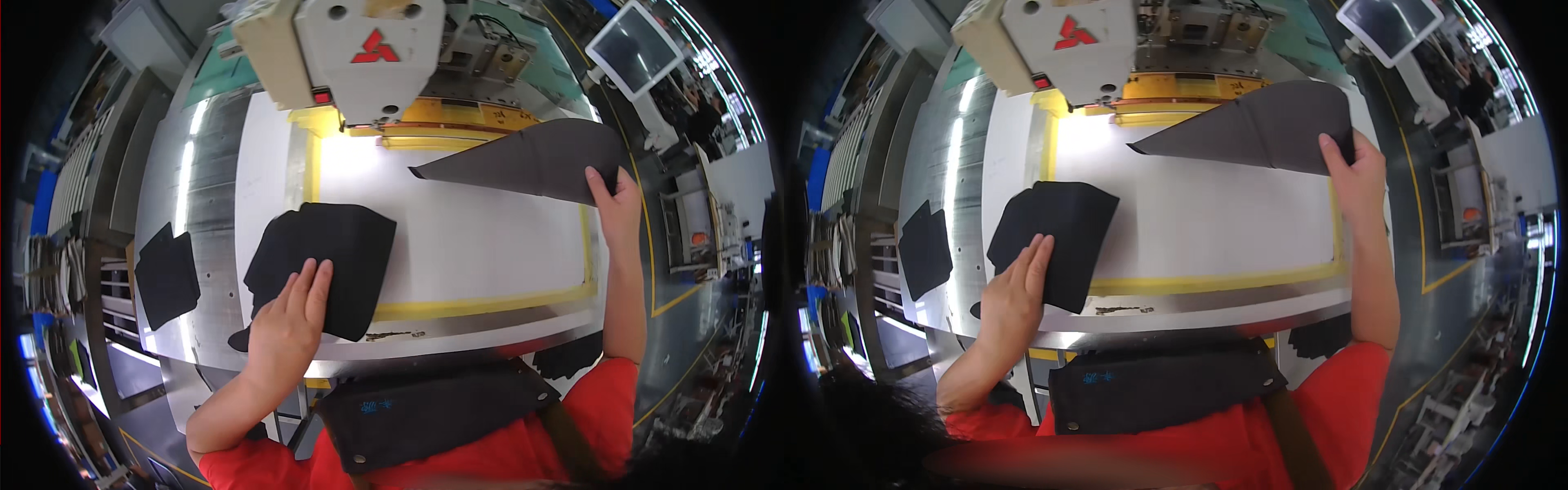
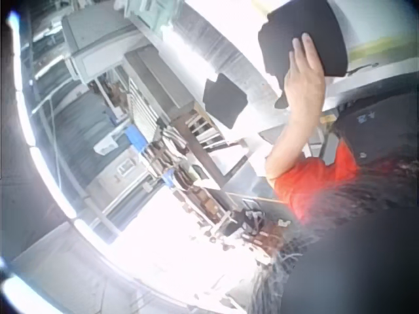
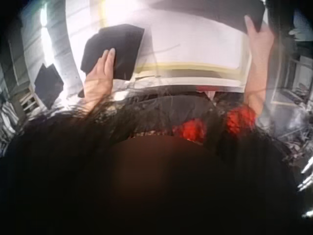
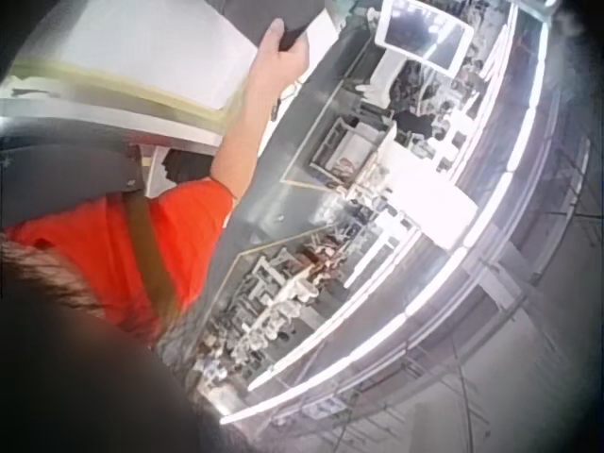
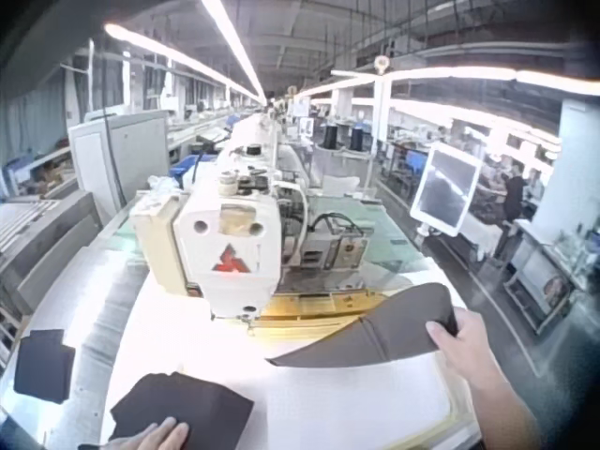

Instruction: Aligning and sewing black fabric or leather components using an industrial automated sewing machine.

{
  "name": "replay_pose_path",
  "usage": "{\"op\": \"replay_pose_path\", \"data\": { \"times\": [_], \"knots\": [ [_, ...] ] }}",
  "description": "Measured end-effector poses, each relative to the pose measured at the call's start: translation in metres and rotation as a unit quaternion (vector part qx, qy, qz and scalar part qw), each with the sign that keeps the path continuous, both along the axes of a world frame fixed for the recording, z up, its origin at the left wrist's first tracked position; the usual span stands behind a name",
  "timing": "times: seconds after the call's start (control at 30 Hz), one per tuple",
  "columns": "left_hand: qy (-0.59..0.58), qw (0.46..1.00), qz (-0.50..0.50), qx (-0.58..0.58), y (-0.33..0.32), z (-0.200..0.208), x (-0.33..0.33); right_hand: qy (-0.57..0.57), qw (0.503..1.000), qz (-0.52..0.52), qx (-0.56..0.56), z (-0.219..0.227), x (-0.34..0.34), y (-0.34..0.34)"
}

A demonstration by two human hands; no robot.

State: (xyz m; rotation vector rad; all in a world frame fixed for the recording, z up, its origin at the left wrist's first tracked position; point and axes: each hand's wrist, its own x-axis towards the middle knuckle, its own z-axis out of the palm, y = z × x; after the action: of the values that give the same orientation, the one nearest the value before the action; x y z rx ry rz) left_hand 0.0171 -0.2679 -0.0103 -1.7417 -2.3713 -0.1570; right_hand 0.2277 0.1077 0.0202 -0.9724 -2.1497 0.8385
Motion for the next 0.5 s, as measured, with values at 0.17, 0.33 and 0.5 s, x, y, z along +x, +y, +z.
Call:
{"op": "replay_pose_path", "data": {
  "times": [0.17,0.33,0.5],
  "knots": [
    [-0.044,0.981,-0.19,0.005,0.038,-0.004,0.009,-0.054,0.929,-0.307,0.2,0.039,0.183,0.058],
    [-0.106,0.96,-0.245,-0.083,0.05,-0.022,0.025,-0.202,0.671,-0.581,0.414,0.056,0.377,0.052],
    [-0.152,0.975,-0.008,-0.159,0.048,0.032,-0.009,-0.254,0.669,-0.583,0.385,-0.037,0.379,0.018]
  ]
}}
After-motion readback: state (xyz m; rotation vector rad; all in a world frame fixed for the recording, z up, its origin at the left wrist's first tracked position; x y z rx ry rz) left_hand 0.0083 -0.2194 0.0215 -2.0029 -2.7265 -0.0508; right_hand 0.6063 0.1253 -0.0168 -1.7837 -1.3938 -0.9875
